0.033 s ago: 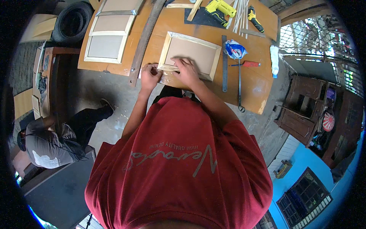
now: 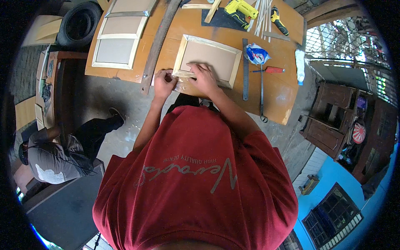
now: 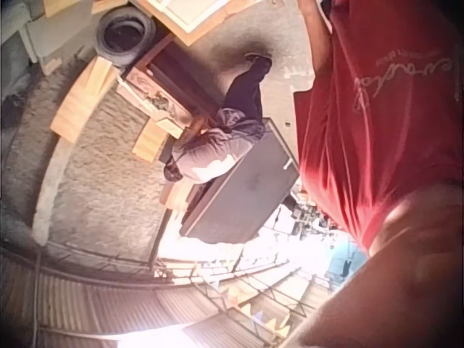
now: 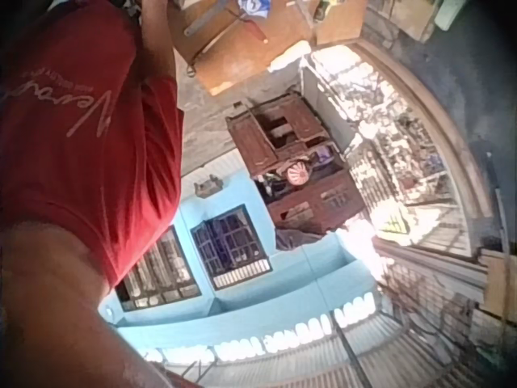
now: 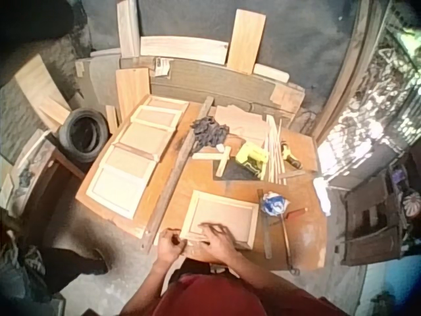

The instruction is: Assembling a picture frame by gluing wooden support strips to the back of the frame.

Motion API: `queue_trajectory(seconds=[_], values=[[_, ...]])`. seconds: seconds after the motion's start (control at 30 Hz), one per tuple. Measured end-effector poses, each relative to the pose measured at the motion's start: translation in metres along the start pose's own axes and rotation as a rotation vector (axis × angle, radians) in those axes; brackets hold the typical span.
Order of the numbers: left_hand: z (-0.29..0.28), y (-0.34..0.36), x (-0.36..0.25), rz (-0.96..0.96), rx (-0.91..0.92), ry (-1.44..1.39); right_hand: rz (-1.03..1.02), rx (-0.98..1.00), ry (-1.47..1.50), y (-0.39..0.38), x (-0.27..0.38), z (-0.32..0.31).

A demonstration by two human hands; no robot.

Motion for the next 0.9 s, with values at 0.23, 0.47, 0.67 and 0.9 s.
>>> queue_trajectory(seconds=[0.23,0.47,0.67,0.9], values=[[-0.0013,-0.0018,-0.0034,0.006,-0.01,0.037,0.02,0.014,0.028,0.0001,-0.0016,0.0018],[-0.0005,-0.0033,-0.0049,0.012,-0.021,0.066,0.013,-0.002,0.023,0.0001,-0.0031,0.0031],[-0.0006,-0.0024,-0.0087,0.029,-0.019,0.091,0.03,0.016,0.017,-0.0003,-0.0044,0.0039],[-0.0004,-0.0027,-0.0094,0.015,-0.031,0.032,0.03,0.032,-0.001,-0.0003,0.0,0.0013]])
Point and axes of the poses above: each hand's wrist, its own y-axis towards the middle knuckle, its own z-axis out of the palm, x = y × z, the point moved 8 cm from there along y, towards the middle knuckle, and after that the axes turned 10 degrees about x, right-handed, at the moved point
